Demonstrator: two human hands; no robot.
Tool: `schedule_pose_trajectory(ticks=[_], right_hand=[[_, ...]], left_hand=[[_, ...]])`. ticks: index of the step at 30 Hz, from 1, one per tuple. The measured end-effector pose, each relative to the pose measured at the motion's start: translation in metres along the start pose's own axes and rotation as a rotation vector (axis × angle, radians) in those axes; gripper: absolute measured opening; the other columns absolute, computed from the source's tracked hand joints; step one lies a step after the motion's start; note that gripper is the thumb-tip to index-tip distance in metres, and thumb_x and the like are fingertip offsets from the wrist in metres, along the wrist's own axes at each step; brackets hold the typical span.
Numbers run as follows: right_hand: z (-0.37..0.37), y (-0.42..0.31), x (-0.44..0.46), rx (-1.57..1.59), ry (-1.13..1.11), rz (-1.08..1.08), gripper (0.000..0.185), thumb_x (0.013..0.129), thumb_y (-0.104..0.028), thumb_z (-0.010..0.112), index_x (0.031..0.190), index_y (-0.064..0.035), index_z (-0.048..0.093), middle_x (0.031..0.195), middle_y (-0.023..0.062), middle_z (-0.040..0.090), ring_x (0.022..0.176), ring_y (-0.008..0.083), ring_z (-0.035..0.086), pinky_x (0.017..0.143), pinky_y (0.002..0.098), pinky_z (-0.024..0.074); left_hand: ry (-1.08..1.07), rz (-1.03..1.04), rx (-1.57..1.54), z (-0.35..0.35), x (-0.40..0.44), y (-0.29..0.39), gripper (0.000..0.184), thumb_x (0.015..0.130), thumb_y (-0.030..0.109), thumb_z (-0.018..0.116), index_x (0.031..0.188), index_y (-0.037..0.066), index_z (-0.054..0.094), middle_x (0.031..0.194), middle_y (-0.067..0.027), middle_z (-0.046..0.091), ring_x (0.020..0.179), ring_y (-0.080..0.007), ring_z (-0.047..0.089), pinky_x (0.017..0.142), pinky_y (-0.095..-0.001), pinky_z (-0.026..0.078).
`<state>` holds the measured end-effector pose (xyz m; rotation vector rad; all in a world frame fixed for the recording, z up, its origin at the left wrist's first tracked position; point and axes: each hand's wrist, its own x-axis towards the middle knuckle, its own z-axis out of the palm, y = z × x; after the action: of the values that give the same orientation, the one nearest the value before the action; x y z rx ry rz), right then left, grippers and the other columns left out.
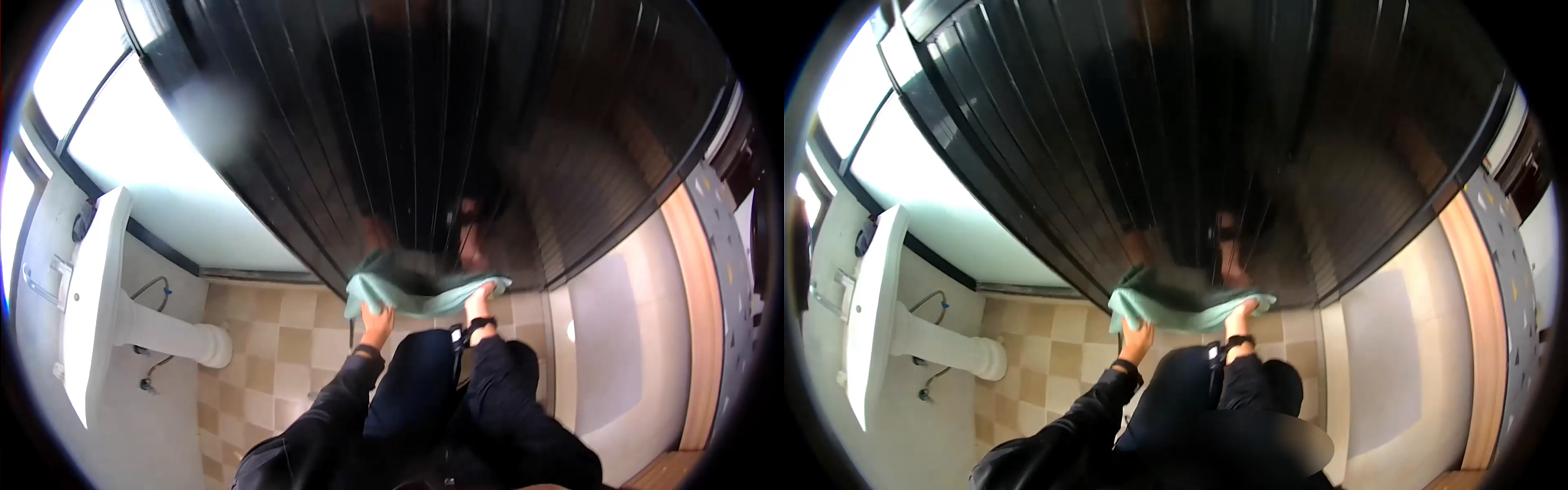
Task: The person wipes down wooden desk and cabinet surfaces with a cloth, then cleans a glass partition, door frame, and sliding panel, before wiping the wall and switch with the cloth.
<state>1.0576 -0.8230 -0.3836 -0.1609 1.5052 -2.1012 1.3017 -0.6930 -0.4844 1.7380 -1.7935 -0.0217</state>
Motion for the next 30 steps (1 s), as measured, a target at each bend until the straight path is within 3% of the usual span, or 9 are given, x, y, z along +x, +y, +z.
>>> schedule_pose_trajectory(ticks=[4,6,12,15,20,22,23,25,30], right_hand=[[0.011,0.005,0.001,0.199,0.062,0.284,0.054,0.093,-0.035,0.028,0.131,0.0035,0.024,0.136,0.0117,0.027,0.121,0.0204,0.03,0.105,0.033,0.0178],[0.013,-0.048,-0.006,0.201,-0.132,0.164,0.054,0.093,-0.037,0.026,0.13,0.0033,0.027,0.134,0.0116,0.029,0.12,0.0193,0.031,0.104,0.0324,0.0204],[0.056,-0.3,-0.029,0.094,-0.75,-0.64,0.065,0.088,-0.015,0.048,0.139,-0.0066,0.01,0.144,0.0122,0.011,0.13,0.0219,0.019,0.106,0.0349,0.0148],[0.093,-0.397,-0.038,-0.17,-0.866,-1.212,0.062,0.084,-0.017,0.052,0.137,-0.0057,0.023,0.144,0.015,0.012,0.134,0.0284,0.011,0.107,0.0404,0.0077],[0.139,-0.436,-0.07,-0.216,-0.74,-1.653,0.063,0.085,-0.025,0.052,0.136,-0.0044,0.022,0.142,0.0143,0.022,0.132,0.026,0.019,0.106,0.0442,0.0028],[0.142,-0.401,-0.088,-0.321,-0.61,-1.78,0.057,0.078,-0.015,0.052,0.132,-0.012,0.035,0.14,0.0115,0.026,0.131,0.032,0.02,0.104,0.0541,0.0084],[0.132,-0.375,-0.1,-0.475,-0.643,-1.815,0.058,0.075,-0.015,0.052,0.131,-0.014,0.037,0.139,0.011,0.028,0.13,0.0305,0.023,0.103,0.0555,0.0094],[0.109,-0.298,-0.114,-0.937,-0.503,-2.025,0.064,0.068,-0.016,0.053,0.13,-0.0175,0.038,0.138,0.0073,0.03,0.126,0.0267,0.029,0.101,0.0588,0.0125],[0.022,-0.099,-0.078,-0.642,-1.101,-1.687,0.04,0.072,-0.012,0.051,0.111,-0.0057,0.053,0.091,0.009,0.06,0.077,0.0256,0.059,0.063,0.0397,0.0456]], left_hand=[[-0.567,-0.324,-0.017,-0.105,0.056,0.091,0.035,0.073,0.014,0.049,0.104,-0.002,0.052,0.103,-0.0248,0.052,0.102,-0.0421,0.045,0.087,-0.0539,0.033],[0.429,0.246,0.341,-0.135,0.096,0.102,0.026,0.065,0.012,0.052,0.087,-0.002,0.056,0.085,-0.0245,0.056,0.081,-0.0417,0.053,0.07,-0.0568,0.038],[0.759,0.514,0.762,-0.334,0.247,0.142,0.017,0.071,0.024,0.055,0.075,0.007,0.058,0.061,-0.0076,0.053,0.058,-0.0275,0.052,0.062,-0.0478,0.037],[0.712,0.296,0.524,-0.411,0.275,0.198,0.035,0.079,0.009,0.047,0.111,-0.001,0.052,0.112,-0.023,0.047,0.107,-0.0357,0.043,0.093,-0.0459,0.032],[0.902,0.483,0.551,-0.426,0.296,0.195,0.029,0.078,0.013,0.049,0.103,0.0,0.057,0.109,-0.0212,0.05,0.103,-0.0364,0.045,0.091,-0.045,0.035],[0.731,0.446,0.702,-0.395,0.281,0.192,0.038,0.078,0.024,0.053,0.111,0.004,0.053,0.104,-0.0198,0.053,0.099,-0.0374,0.048,0.088,-0.0497,0.033],[0.497,0.446,-0.157,-0.367,0.272,0.195,0.043,0.075,0.029,0.055,0.109,0.003,0.053,0.106,-0.0201,0.052,0.104,-0.0356,0.046,0.088,-0.0485,0.033],[0.592,0.442,0.343,-0.285,0.248,0.167,0.054,0.07,0.034,0.058,0.113,0.004,0.051,0.116,-0.0192,0.048,0.109,-0.0348,0.043,0.093,-0.0486,0.03],[-0.663,0.093,0.335,-0.139,0.122,0.104,0.04,0.073,0.028,0.052,0.106,0.005,0.055,0.111,-0.0168,0.053,0.104,-0.0258,0.049,0.089,-0.036,0.037]])
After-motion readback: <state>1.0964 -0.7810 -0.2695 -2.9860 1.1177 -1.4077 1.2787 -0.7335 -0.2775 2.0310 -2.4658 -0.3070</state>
